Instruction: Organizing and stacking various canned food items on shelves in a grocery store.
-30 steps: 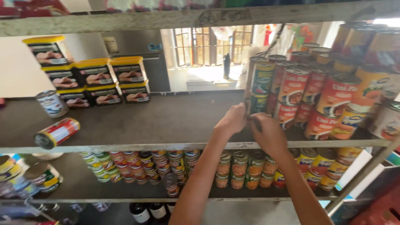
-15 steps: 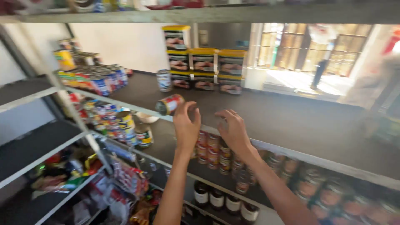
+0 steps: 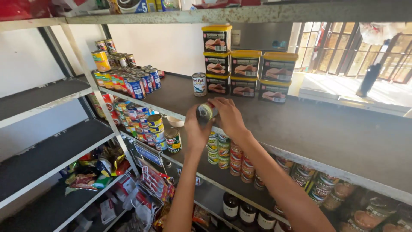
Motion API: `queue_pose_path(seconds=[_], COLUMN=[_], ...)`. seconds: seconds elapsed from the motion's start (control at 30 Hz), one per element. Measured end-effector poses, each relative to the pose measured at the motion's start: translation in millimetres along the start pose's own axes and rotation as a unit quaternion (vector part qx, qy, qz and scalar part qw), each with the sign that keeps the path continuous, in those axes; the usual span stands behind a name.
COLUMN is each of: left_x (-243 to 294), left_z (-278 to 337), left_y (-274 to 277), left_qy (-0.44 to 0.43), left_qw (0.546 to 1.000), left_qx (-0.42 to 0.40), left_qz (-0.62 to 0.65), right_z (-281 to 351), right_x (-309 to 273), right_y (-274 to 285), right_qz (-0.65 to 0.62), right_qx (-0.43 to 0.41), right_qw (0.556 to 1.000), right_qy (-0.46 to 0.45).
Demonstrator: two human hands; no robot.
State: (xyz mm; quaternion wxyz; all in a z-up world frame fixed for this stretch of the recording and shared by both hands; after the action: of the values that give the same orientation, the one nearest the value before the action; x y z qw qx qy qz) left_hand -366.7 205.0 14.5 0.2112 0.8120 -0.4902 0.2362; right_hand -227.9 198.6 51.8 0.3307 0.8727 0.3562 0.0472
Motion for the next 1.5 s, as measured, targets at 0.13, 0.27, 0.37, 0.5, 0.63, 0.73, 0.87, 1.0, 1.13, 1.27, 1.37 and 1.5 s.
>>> queue_pose_path(seconds=[0.13, 0.27, 0.37, 0.5, 0.63, 0.73, 0.87, 1.0, 1.13, 1.27, 1.37, 1.5], left_x=[54, 85, 98, 92, 43, -2, -67, -113, -123, -122, -116, -125], left_z=[1, 17, 43, 97, 162, 202, 241, 267, 281, 276, 273, 279], left_y=[22, 39, 44, 39, 9, -26, -70, -105, -113, -112, -109, -114], left_qy=[-0.025, 0.016, 0.010, 0.052, 0.119, 0.153, 0.202, 0.231, 0.225, 0.221, 0.221, 0.243], left_qw=[0.998, 0.990, 0.979, 0.939, 0.913, 0.897, 0.891, 0.886, 0.880, 0.891, 0.895, 0.876], left_qx=[0.007, -0.042, -0.098, -0.211, -0.274, -0.298, -0.304, -0.303, -0.300, -0.304, -0.311, -0.325], left_qz=[0.054, 0.137, 0.180, 0.268, 0.279, 0.290, 0.269, 0.264, 0.292, 0.254, 0.230, 0.263], right_z=[11, 44, 81, 141, 223, 282, 312, 345, 349, 364, 363, 357], right_x=[-26, -57, -69, -70, -18, 29, 45, 72, 67, 76, 69, 58], right_y=[36, 74, 89, 89, 32, -26, -61, -101, -109, -120, -117, -112], right_qz=[-0.025, -0.051, -0.077, -0.088, -0.165, -0.288, -0.150, -0.170, -0.233, -0.195, -0.200, -0.249], right_qx=[0.038, 0.115, 0.128, 0.058, 0.031, 0.090, 0.093, 0.089, 0.112, 0.091, 0.082, 0.082], right_qw=[0.999, 0.989, 0.987, 0.994, 0.972, 0.928, 0.957, 0.932, 0.935, 0.937, 0.930, 0.917], right_qy=[0.007, 0.075, 0.064, 0.009, -0.164, -0.217, -0.229, -0.308, -0.242, -0.274, -0.297, -0.302])
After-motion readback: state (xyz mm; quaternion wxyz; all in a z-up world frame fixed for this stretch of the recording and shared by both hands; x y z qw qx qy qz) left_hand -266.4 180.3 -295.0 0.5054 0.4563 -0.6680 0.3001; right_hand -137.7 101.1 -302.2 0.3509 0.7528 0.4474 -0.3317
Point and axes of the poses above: each hand's wrist, its own z-axis away from the middle knuckle, its own y-axis out of the back of the hand, x = y × z, the point moved 7 cm from there along -z, towards the middle knuckle, and after that the axes turned 9 degrees about y, right-handed, at the moved point
